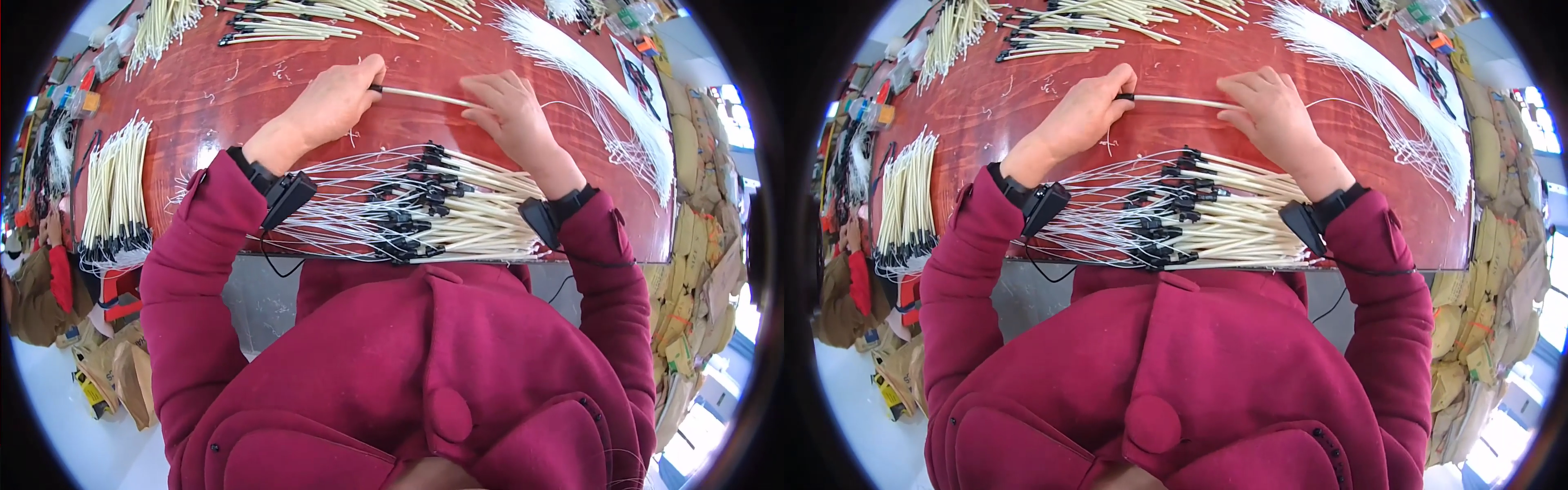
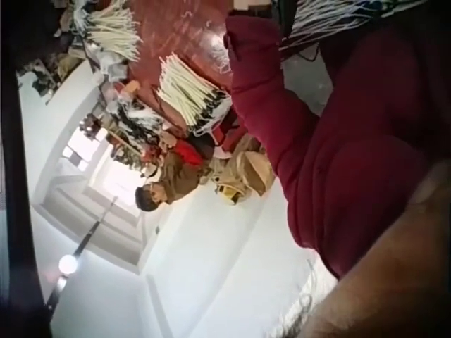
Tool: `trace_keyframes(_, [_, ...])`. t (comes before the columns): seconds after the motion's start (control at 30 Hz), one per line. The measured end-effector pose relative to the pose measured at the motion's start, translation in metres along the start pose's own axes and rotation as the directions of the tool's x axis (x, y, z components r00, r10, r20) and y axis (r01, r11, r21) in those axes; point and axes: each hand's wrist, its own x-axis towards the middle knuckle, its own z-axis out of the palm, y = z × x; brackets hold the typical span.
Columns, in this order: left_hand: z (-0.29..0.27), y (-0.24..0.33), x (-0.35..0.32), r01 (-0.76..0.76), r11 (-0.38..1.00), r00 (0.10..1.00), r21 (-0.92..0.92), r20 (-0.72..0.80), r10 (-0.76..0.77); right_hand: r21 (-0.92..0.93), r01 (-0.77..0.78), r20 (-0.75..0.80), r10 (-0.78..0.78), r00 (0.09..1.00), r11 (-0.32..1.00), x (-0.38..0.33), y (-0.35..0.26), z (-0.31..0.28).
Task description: Manual assembly of calligraphy brushes by organizing bristles and fitting them into handles.
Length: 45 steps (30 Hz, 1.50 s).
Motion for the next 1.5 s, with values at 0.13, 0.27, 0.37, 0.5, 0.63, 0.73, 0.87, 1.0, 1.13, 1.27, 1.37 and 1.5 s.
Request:
trace_keyframes(0.13, [-0.003, 0.019, -0.011, -0.043, 0.978, 0.998, -0.206, -0.057, 0.032, 0.005, 0.021, 0.177, -0.022, 0.984, 1.0, -0.006, 0.005, -0.006])
trace_keyframes(0.27, [-0.023, 0.038, -0.036, 0.019, 0.966, 1.0, -0.257, 0.011, -0.017, 0.09, 0.02, 0.128, -0.031, 0.991, 0.996, -0.02, 0.002, -0.03])
trace_keyframes(0.37, [-0.044, 0.005, -0.071, 0.083, 0.972, 0.995, -0.222, -0.034, -0.092, 0.074, 0.155, 0.051, -0.159, 0.986, 0.985, -0.027, 0.0, -0.048])
trace_keyframes(0.5, [-0.098, -0.07, -0.138, 0.325, 0.945, 0.928, -0.037, -0.182, -0.326, 0.134, 0.085, 0.15, -0.105, 0.983, 0.987, -0.062, -0.017, -0.077])
trace_keyframes(0.63, [-0.115, -0.098, -0.205, 0.446, 0.885, 0.869, -0.135, -0.172, -0.464, 0.195, 0.029, 0.281, -0.084, 0.956, 0.98, -0.085, -0.032, -0.096])
trace_keyframes(0.73, [-0.1, -0.074, -0.2, 0.383, 0.914, 0.913, 0.131, -0.202, -0.354, 0.177, -0.063, 0.303, 0.007, 0.953, 0.982, -0.09, -0.035, -0.098])
trace_keyframes(0.87, [-0.087, -0.053, -0.148, 0.224, 0.937, 0.933, 0.268, -0.337, -0.126, 0.0, -0.183, 0.2, 0.179, 0.963, 0.983, -0.102, -0.008, -0.085])
trace_keyframes(1.0, [-0.057, 0.0, -0.04, 0.04, 0.999, 0.976, 0.022, -0.216, -0.035, -0.119, -0.363, 0.062, 0.372, 0.926, 0.924, -0.115, 0.038, -0.076])
trace_keyframes(1.13, [0.02, 0.057, 0.083, -0.369, 0.914, 0.927, 0.17, 0.003, 0.374, -0.167, -0.446, 0.04, 0.458, 0.888, 0.879, -0.113, 0.041, -0.067])
trace_keyframes(1.27, [0.1, 0.098, 0.17, -0.44, 0.891, 0.895, 0.108, 0.131, 0.426, -0.176, -0.471, 0.034, 0.484, 0.874, 0.864, -0.118, 0.038, -0.068])
trace_keyframes(1.37, [0.134, 0.1, 0.2, -0.499, 0.865, 0.862, 0.057, 0.141, 0.488, -0.155, -0.488, 0.042, 0.5, 0.865, 0.859, -0.121, 0.041, -0.068])
trace_keyframes(1.5, [0.133, 0.094, 0.195, -0.427, 0.897, 0.893, -0.114, 0.098, 0.438, -0.114, -0.503, 0.058, 0.511, 0.857, 0.857, -0.118, 0.041, -0.065])
